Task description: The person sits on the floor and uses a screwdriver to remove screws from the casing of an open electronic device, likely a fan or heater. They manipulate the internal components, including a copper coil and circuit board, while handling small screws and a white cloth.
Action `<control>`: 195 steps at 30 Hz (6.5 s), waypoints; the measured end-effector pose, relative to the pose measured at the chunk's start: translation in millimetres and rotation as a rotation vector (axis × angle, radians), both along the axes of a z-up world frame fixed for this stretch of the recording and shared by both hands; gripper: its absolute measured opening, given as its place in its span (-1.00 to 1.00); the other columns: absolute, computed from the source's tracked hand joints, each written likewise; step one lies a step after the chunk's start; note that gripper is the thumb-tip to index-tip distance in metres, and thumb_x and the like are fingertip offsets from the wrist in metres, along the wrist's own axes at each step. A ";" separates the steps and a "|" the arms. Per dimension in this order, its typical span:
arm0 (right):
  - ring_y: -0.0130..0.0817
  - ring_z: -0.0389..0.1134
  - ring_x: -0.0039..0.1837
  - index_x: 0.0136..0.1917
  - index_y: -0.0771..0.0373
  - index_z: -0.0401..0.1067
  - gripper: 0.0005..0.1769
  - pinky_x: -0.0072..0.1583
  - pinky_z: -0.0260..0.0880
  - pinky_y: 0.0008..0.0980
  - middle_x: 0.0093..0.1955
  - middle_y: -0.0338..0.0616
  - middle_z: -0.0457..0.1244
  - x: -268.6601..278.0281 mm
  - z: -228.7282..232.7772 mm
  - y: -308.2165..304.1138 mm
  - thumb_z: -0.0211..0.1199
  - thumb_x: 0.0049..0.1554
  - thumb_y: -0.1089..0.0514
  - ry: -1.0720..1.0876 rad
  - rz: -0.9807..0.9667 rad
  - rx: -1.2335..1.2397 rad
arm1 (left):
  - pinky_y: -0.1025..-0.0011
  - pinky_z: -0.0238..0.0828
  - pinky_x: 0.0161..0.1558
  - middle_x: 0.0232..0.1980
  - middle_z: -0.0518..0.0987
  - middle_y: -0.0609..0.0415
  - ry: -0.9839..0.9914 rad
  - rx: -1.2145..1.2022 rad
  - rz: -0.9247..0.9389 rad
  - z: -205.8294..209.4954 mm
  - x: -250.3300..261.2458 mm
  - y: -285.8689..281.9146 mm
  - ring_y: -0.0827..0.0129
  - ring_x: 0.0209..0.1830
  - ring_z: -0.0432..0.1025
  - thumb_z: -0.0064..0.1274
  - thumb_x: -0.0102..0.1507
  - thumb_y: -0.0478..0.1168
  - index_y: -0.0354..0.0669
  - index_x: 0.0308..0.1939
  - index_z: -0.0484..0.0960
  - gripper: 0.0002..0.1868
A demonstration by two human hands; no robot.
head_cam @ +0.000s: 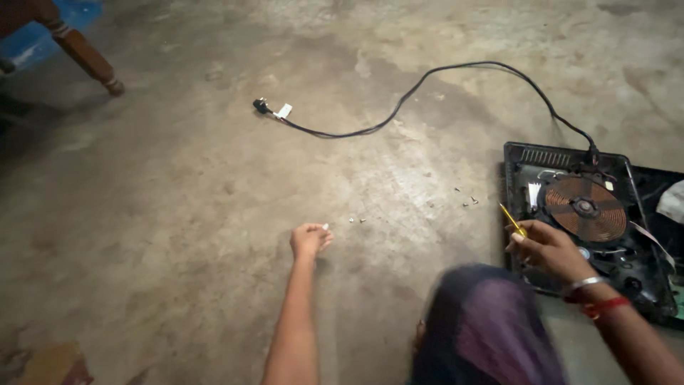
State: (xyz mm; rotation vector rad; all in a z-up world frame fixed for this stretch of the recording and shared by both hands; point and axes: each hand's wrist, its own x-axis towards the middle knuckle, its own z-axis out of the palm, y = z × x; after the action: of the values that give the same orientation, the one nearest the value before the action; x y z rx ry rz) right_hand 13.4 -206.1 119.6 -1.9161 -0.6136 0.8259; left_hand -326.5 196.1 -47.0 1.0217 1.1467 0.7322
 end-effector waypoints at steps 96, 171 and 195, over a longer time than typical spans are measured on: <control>-0.51 0.21 -0.33 0.04 0.26 0.52 -0.75 -0.28 0.19 -0.44 -0.35 -0.28 0.27 -24.5 -37.2 -87.9 0.40 0.06 0.21 -0.055 -0.237 0.150 | 0.37 0.40 0.12 0.08 0.67 -0.03 -0.057 0.602 -0.680 90.3 259.1 -195.3 0.17 0.12 0.53 0.12 0.19 -0.18 -0.14 0.03 0.70 -0.66; -0.07 0.48 -0.10 -0.03 0.14 0.59 -0.68 -0.06 0.47 -0.17 -0.14 -0.08 0.44 32.0 -6.5 -96.9 0.45 -0.08 0.06 -0.619 0.159 -0.392 | 0.42 0.56 -0.48 -0.37 0.67 -0.09 0.160 0.262 -1.011 67.9 326.6 -220.6 0.34 -0.51 0.62 0.18 0.17 -0.42 -0.32 0.38 0.36 -0.32; -0.13 0.52 -0.12 -0.19 0.10 0.70 -0.82 0.03 0.50 -0.24 -0.20 -0.06 0.47 87.6 3.3 16.4 0.39 -0.11 0.16 -0.576 0.755 -0.576 | 0.42 0.54 -0.47 -0.38 0.67 -0.05 0.109 0.216 -0.975 69.3 328.3 -223.6 0.36 -0.50 0.61 0.17 0.16 -0.44 -0.33 0.35 0.39 -0.34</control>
State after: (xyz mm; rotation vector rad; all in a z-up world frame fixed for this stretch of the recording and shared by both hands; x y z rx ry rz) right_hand 101.0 -189.7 122.9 -2.5010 -1.6631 0.9693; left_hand 1.8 -27.6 22.3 1.6257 0.5309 0.0100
